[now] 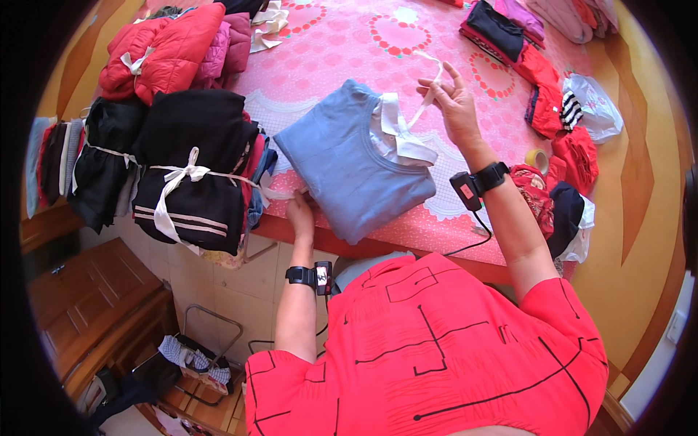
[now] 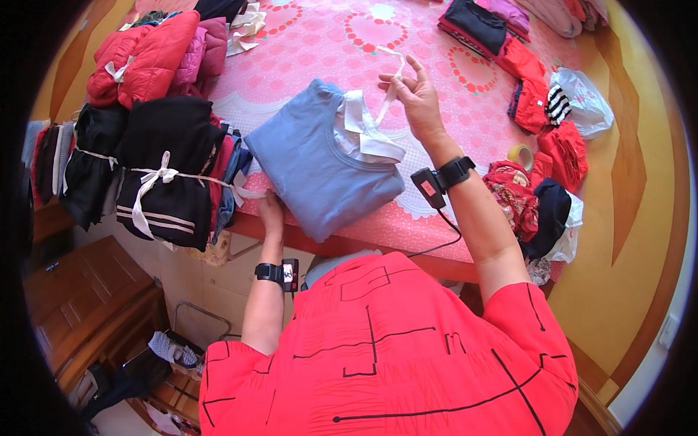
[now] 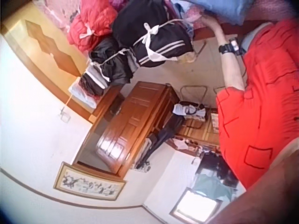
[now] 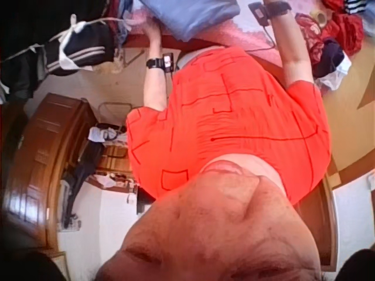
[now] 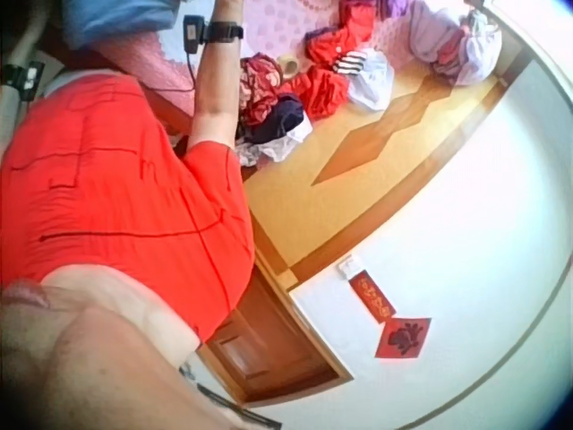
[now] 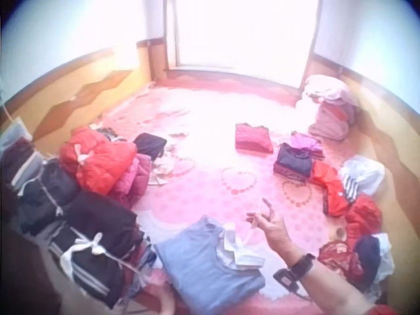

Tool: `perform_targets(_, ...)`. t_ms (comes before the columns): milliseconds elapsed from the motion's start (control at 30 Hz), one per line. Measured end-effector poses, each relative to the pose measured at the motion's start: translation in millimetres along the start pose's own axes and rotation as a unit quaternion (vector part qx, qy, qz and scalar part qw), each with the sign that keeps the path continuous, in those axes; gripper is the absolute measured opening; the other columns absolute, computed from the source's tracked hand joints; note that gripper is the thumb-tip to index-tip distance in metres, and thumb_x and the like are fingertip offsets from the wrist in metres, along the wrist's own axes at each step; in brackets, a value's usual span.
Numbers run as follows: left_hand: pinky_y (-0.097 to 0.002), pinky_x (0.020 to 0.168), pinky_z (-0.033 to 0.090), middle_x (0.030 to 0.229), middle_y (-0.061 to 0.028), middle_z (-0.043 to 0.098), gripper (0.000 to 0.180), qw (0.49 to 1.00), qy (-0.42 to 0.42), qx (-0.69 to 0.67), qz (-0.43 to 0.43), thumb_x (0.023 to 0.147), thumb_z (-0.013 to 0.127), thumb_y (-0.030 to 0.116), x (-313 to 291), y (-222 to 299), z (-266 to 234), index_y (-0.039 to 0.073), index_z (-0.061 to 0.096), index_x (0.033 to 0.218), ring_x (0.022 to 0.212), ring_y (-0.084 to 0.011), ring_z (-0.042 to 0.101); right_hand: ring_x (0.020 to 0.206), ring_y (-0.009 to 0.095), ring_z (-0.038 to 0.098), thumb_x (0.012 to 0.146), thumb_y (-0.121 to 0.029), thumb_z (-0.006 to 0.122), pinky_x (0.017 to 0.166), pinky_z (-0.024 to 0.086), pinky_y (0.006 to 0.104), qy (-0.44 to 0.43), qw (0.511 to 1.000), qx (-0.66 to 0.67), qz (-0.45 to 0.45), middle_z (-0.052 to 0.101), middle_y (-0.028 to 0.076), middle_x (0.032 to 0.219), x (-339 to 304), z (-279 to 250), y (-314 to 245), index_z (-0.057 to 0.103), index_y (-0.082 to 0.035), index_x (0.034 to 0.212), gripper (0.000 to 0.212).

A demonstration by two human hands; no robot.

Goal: The person ties bundles of folded clothes with white ribbons on a bed and moves the bundles between stacks.

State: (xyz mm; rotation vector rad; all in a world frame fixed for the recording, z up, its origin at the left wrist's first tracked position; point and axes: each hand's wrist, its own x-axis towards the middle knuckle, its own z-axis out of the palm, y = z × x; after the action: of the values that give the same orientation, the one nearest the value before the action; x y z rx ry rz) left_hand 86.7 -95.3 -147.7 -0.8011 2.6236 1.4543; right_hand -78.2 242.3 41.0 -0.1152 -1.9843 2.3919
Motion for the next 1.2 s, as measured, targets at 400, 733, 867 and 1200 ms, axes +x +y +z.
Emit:
perform_targets(400,-0.0369,0.046,0.045,0.062,-0.0138,0.06,0.048,0.99,0.092,-0.057,-0.09,0.1,0.036,0.032,-40,-17,-47,-0.006,0.057,0.081,0.049,-0.0244,0.058,0.096,0.021,0.064,0.094,-0.022,0.053,0.088,0.049,0.0341,0.007,0.976,0.051,0.21,0.067,0.011,0.101,18,-48,59,0.06,-0.002,0.103,0.022)
perform_targets(733,-0.0234,0.05,0.045,0.072,-0.0061,0.059,0.037,0.985,-0.056,-0.164,-0.012,0.102,0.033,0.028,-93,21,-86,0.001,0.051,0.085,0.055,-0.01,0.055,0.098,0.017,0.062,0.098,-0.025,0.047,0.084,0.049,0.0299,-0.041,0.988,-0.117,0.087,0.066,0.008,0.103,-16,-36,41,0.062,-0.004,0.105,0.027)
perform_targets(867,-0.0245,0.058,0.048,0.086,-0.0091,0.06,0.024,0.981,-0.076,-0.11,0.138,0.099,0.04,0.016,-77,72,-82,-0.002,0.056,0.092,0.065,-0.011,0.058,0.087,0.012,0.061,0.096,-0.022,0.049,0.076,0.049,0.0273,-0.034,0.981,-0.188,0.027,0.067,0.007,0.099,-19,-41,43,0.066,-0.002,0.106,0.028)
perform_targets(1200,-0.0243,0.065,0.046,0.074,-0.003,0.052,0.031,0.968,-0.009,-0.236,0.086,0.102,0.035,0.022,-63,63,-74,-0.001,0.056,0.097,0.071,-0.0103,0.054,0.068,0.003,0.052,0.093,-0.025,0.057,0.06,0.045,0.0216,-0.027,0.943,-0.332,0.021,0.063,-0.003,0.079,-14,-39,39,0.07,-0.007,0.106,0.025)
